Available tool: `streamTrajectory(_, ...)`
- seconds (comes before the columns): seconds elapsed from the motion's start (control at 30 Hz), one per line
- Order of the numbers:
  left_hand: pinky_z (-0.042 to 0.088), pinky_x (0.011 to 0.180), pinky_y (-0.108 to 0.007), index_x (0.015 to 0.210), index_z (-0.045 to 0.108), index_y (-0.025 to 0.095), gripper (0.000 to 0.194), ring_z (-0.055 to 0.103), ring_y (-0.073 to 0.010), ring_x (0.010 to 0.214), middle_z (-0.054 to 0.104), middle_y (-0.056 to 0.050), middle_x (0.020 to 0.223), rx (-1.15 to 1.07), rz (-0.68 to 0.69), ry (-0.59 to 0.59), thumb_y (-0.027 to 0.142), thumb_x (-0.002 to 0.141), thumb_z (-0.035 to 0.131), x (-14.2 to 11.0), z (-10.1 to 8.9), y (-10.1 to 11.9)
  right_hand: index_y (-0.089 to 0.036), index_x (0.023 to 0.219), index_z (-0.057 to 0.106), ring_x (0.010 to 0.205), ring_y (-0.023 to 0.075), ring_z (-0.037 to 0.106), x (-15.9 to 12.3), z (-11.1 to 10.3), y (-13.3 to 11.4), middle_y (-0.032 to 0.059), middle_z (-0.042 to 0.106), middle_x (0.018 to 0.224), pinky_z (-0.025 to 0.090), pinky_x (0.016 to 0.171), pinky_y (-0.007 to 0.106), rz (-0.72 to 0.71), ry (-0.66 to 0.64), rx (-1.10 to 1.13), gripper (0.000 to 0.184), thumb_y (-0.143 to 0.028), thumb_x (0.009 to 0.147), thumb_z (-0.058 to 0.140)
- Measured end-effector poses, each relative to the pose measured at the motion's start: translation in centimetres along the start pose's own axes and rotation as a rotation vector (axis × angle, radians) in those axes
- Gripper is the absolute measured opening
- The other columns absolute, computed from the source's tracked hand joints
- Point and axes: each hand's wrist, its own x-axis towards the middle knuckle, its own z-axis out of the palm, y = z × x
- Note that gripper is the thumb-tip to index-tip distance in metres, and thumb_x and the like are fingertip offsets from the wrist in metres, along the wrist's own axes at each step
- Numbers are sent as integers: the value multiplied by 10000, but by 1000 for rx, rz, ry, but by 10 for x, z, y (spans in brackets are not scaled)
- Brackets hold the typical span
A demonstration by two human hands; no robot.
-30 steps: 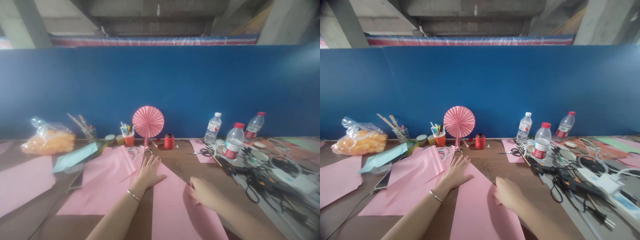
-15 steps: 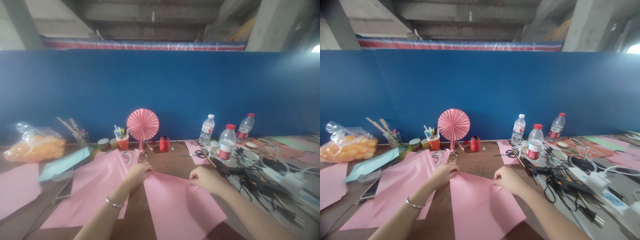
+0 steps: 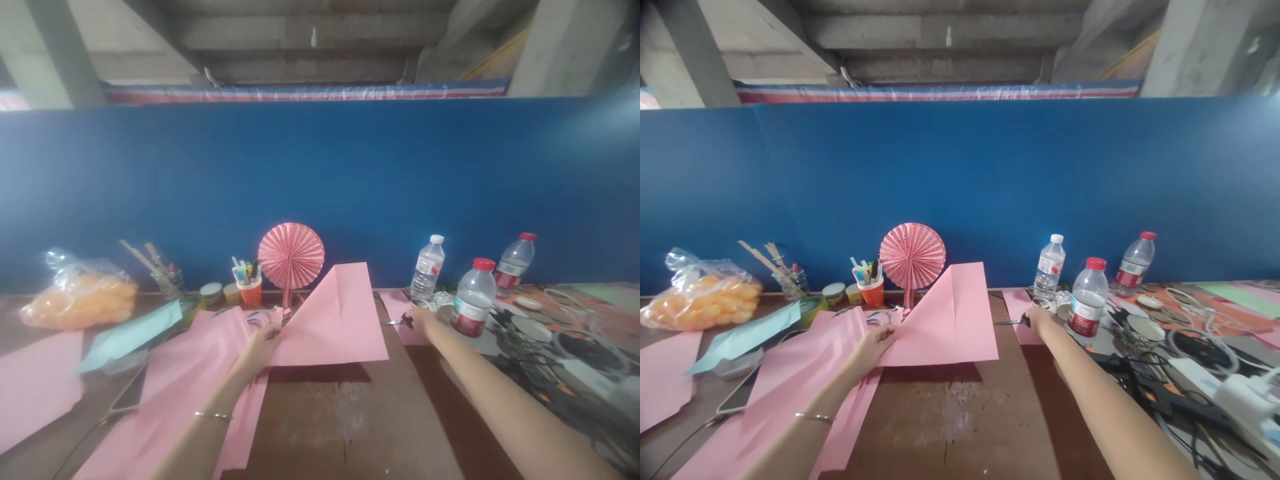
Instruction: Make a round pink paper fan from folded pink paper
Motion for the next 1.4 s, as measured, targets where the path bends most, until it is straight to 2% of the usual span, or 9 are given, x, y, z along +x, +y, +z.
streamTrajectory(0.17,444,698,-283,799,606,145,281,595,-206,763,652,-42,772,-177,-51,50,406,703,564,-2,3,4,-117,870,579,787,144,570,8,4,3,40,597,881,460,732,332,-12,-114,40,166,-272,837,531)
streamTrajectory(0.3,451,706,-295,827,587,144,311,601,-205,755,651,-42,773,-436,-132,92,411,673,623,-5,7,11,-129,769,581,762,181,569,-1,3,11,58,611,764,397,705,307,17,-10,214,57,-123,718,605)
streamTrajectory(0.43,465,673,-295,804,582,143,347,607,-213,750,653,-54,771,-574,-165,200,410,606,683,-9,11,21,-164,845,553,737,216,584,-15,4,4,64,617,735,385,656,304,76,141,509,132,-174,714,558)
streamTrajectory(0.53,465,716,-305,832,592,143,370,604,-219,797,653,-59,794,-641,-136,277,361,563,721,-14,17,30,-167,905,526,801,211,587,-30,9,-25,73,621,848,418,649,277,63,231,786,224,-280,714,552)
streamTrajectory(0.7,453,758,-292,841,562,167,336,598,-201,839,650,-46,866,-722,-112,261,324,588,716,-23,38,42,-146,882,530,604,175,571,-67,13,-102,59,607,723,426,518,265,46,269,1157,423,-540,759,439)
streamTrajectory(0.8,455,746,-280,828,538,171,297,602,-191,832,647,-44,888,-730,-104,181,338,634,687,-29,48,47,-153,767,559,525,142,507,-85,5,-139,11,568,612,389,488,246,82,195,1570,371,-511,674,585)
streamTrajectory(0.97,462,705,-296,849,558,157,267,615,-203,776,658,-53,826,-699,-103,-54,328,669,656,-30,41,50,-141,540,539,506,103,396,-93,-9,-153,-33,471,492,326,503,233,80,285,1587,300,-379,553,721)
streamTrajectory(1.17,460,685,-295,791,621,128,277,614,-197,716,660,-52,725,-492,-108,-31,364,650,656,-8,14,58,-125,512,560,508,111,396,-92,-2,-145,-21,491,491,307,496,236,-105,155,1510,291,-352,522,742)
streamTrajectory(1.4,403,485,-240,631,588,130,281,546,-154,520,580,0,540,-243,-157,35,392,577,675,8,-2,63,-124,636,595,519,118,458,-92,20,-147,1,561,556,338,501,229,11,120,1709,269,-354,583,723)
